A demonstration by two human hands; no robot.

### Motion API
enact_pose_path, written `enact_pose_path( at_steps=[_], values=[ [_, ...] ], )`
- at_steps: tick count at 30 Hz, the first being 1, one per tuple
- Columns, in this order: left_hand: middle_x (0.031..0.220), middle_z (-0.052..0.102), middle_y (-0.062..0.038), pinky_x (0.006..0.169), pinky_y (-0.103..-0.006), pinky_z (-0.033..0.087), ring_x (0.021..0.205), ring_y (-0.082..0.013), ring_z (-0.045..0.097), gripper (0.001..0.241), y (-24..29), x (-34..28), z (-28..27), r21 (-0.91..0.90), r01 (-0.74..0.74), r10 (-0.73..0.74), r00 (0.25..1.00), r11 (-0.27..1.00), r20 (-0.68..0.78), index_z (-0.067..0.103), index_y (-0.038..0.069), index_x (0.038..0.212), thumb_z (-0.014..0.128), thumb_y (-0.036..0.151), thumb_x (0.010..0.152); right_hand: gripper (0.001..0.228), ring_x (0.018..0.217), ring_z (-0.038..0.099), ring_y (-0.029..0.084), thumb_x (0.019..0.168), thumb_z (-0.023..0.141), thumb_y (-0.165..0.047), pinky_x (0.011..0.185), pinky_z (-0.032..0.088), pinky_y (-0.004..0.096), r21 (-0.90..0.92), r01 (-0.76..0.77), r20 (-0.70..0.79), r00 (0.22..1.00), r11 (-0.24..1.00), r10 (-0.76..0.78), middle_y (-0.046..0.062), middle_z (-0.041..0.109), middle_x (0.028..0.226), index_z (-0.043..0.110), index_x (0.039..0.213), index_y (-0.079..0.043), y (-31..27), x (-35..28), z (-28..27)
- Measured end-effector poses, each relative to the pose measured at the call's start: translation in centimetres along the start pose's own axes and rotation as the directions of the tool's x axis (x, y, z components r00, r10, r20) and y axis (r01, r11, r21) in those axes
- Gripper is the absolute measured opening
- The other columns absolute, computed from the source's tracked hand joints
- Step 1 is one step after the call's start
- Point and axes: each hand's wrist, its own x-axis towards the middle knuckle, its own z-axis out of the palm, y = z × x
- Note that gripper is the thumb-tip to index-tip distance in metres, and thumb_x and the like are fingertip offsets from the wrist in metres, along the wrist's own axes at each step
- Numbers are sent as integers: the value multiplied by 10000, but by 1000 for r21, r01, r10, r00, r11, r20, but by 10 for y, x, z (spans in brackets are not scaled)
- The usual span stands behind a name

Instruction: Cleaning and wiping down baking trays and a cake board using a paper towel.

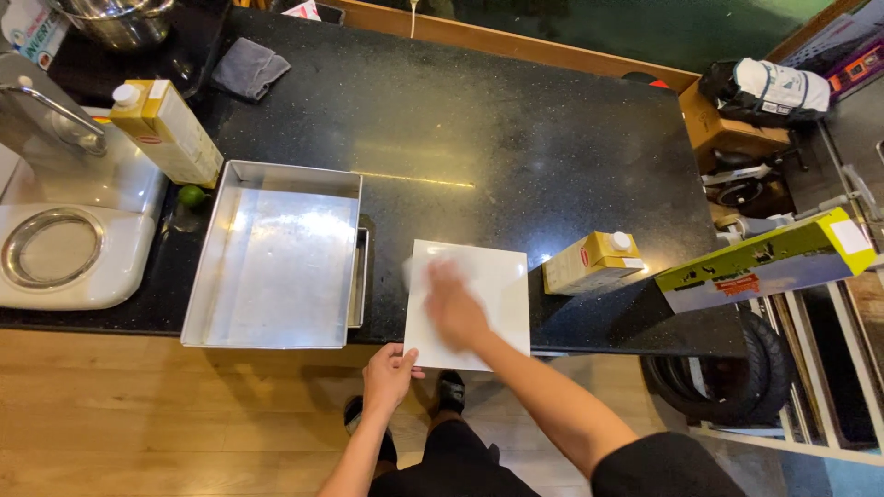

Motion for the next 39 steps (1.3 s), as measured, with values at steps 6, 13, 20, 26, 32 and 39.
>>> enact_pose_path(
  at_steps=[6,13,20,26,32,39],
  values=[
    [862,812,-86,699,-240,584,748,-152,803,246,-11,10,4,13,2,-2,1000,1000,6,701,39,1124,679,220,957,601,1570,-53,279,1067,236,-280,1257,-28,455,-58,240,471,862,969,-186,98,-3,1715,122,1628,-95,40,-18,-37],
    [795,803,-21,856,-349,548,843,-197,765,277,-39,26,14,121,-100,106,994,988,-36,753,166,1107,719,360,912,588,1541,247,388,1068,367,-289,1259,188,495,103,56,358,929,993,-90,215,280,1659,301,1605,-58,-17,-6,-30],
    [799,805,-12,835,-325,559,853,-175,772,277,-43,31,18,108,-81,87,995,991,-55,748,186,1116,731,363,904,674,1536,257,416,1044,390,-375,1258,207,514,54,163,331,928,985,-172,256,300,1641,292,1602,-9,-12,29,-2],
    [791,813,-67,797,-289,562,758,-168,789,268,-34,25,18,38,-63,63,998,997,-20,727,124,1141,698,292,934,706,1506,320,431,1061,365,-448,1211,315,531,-81,91,221,973,993,-71,274,315,1629,316,1587,21,10,56,5],
    [816,816,-27,770,-244,561,803,-136,789,275,-21,21,17,91,-48,48,999,995,6,733,159,1145,691,341,943,602,1504,347,350,1069,331,-405,1258,258,453,238,120,309,931,964,-193,183,425,1595,420,1565,-76,-9,25,-10],
    [844,788,-165,717,-309,591,749,-243,779,332,-34,45,18,-115,-55,61,996,992,58,686,3,1211,698,215,955,580,1501,305,431,1087,347,-272,1263,188,492,139,-151,220,968,979,118,296,347,1598,337,1568,52,-25,-15,-10]
  ],
)
